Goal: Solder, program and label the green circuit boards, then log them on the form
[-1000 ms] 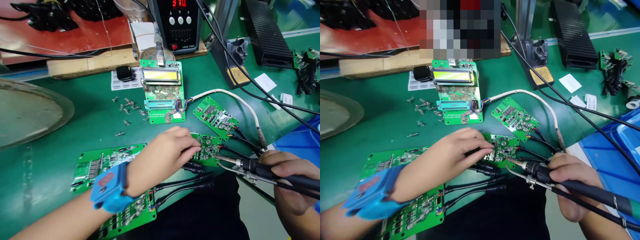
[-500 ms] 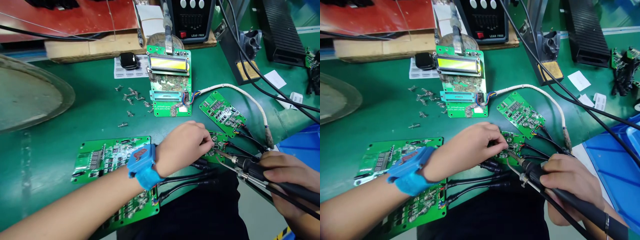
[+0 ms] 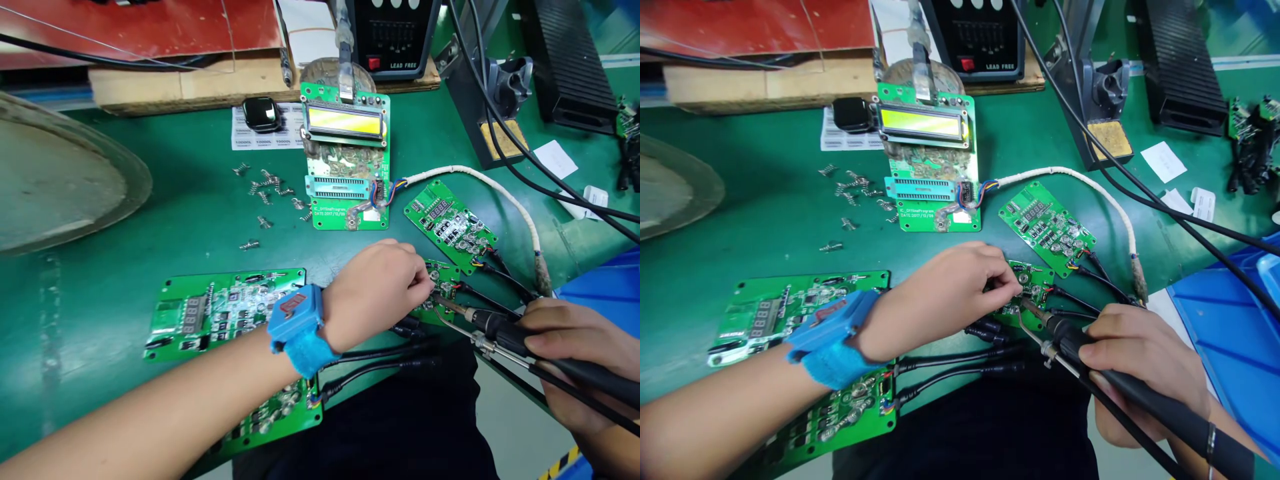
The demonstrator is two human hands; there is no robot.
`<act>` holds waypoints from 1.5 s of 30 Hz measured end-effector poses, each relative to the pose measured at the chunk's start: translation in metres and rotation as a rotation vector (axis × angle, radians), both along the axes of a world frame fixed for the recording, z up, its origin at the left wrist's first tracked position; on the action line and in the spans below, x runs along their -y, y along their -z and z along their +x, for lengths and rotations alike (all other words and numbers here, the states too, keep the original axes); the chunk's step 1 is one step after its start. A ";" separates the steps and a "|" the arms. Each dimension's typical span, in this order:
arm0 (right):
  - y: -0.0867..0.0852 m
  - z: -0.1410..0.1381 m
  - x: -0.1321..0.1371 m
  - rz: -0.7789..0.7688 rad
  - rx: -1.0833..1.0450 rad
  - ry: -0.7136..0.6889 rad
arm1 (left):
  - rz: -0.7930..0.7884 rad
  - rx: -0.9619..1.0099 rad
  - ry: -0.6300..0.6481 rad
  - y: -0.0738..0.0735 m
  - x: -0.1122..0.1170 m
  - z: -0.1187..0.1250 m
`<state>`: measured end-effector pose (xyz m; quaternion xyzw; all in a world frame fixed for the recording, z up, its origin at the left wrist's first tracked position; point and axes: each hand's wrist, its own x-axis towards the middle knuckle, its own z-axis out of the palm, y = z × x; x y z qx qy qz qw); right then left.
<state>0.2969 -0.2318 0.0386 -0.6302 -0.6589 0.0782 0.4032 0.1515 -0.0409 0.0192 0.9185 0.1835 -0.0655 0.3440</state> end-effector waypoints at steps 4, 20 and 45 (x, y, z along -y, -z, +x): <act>-0.005 -0.004 -0.005 0.008 0.044 0.017 | -0.002 0.011 0.002 0.000 0.000 0.000; -0.009 -0.005 -0.005 -0.018 0.148 0.067 | 0.011 0.000 -0.019 -0.002 0.002 0.000; -0.003 -0.002 -0.004 -0.011 0.032 0.042 | 0.009 0.000 -0.056 -0.001 0.008 -0.001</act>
